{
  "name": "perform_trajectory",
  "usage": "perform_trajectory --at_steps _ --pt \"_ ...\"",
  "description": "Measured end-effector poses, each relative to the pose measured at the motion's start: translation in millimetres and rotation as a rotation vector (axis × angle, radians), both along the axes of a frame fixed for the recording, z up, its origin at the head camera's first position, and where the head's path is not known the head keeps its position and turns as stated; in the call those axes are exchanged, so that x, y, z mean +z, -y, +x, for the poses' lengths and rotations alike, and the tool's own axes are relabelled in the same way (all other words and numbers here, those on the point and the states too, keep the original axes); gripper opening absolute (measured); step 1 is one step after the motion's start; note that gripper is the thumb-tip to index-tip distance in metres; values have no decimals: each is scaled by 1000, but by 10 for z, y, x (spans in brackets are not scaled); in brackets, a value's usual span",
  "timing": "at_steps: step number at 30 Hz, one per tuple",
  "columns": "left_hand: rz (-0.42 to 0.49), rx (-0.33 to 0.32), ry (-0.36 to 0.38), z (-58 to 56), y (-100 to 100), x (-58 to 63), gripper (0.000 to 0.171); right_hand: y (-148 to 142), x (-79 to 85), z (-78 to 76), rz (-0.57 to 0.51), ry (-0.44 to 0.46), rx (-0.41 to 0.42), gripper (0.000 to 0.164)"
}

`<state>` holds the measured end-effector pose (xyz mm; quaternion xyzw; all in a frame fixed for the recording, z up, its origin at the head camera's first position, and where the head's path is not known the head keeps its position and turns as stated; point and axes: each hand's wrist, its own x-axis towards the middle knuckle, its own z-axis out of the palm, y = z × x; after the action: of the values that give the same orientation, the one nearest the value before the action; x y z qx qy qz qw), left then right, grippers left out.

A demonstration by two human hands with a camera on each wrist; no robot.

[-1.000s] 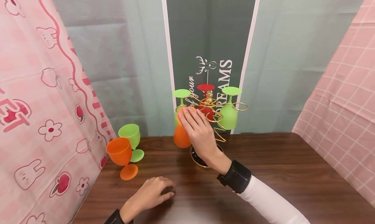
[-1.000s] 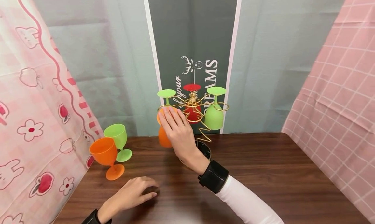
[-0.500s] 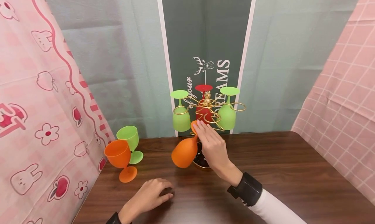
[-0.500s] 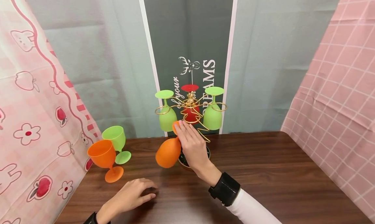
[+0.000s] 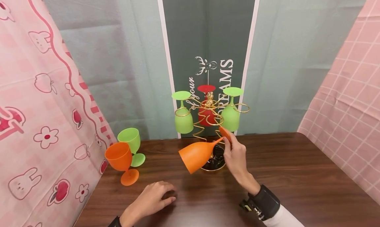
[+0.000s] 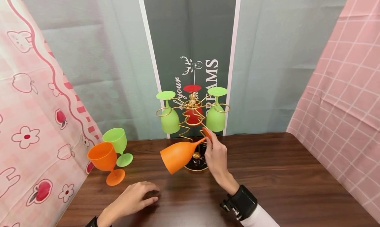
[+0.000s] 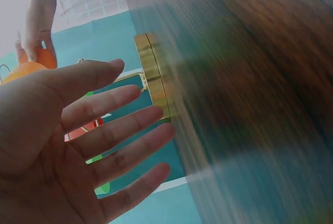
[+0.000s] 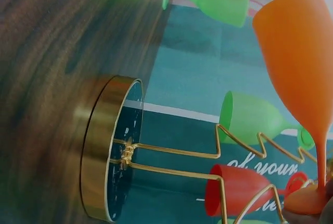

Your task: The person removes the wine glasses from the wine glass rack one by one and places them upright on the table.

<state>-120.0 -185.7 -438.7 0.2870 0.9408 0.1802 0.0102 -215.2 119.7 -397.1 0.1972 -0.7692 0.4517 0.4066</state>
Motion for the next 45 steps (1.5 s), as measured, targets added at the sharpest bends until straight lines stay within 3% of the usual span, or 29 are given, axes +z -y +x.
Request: perform_trajectory --at_steps 5,9,14,17,22,28,31,35,40,45 --pt "61 5 -84 48 -34 -22 24 -111 9 43 -101 156 -57 31" --pt "126 51 -177 92 -64 -11 27 -153 35 63 -158 321 -27 33" --pt "187 96 -341 86 -90 -13 34 -179 38 91 -247 529 74 37" --pt "231 105 -401 72 -92 -21 42 -188 53 116 -329 625 169 38" --pt "303 131 -451 91 -104 21 58 -186 97 194 -485 734 354 43" --pt "335 168 -560 102 -121 133 84 -83 66 241 -471 817 449 45" --pt "319 183 -553 107 -139 193 103 4 -7 243 -461 846 481 44" --pt "330 199 -480 127 -176 248 118 126 -141 278 -446 894 554 44" --pt "405 196 -387 175 -225 282 121 284 -308 386 -397 941 642 43" --pt "480 136 -370 241 -283 307 118 451 -427 532 -368 1002 714 42"
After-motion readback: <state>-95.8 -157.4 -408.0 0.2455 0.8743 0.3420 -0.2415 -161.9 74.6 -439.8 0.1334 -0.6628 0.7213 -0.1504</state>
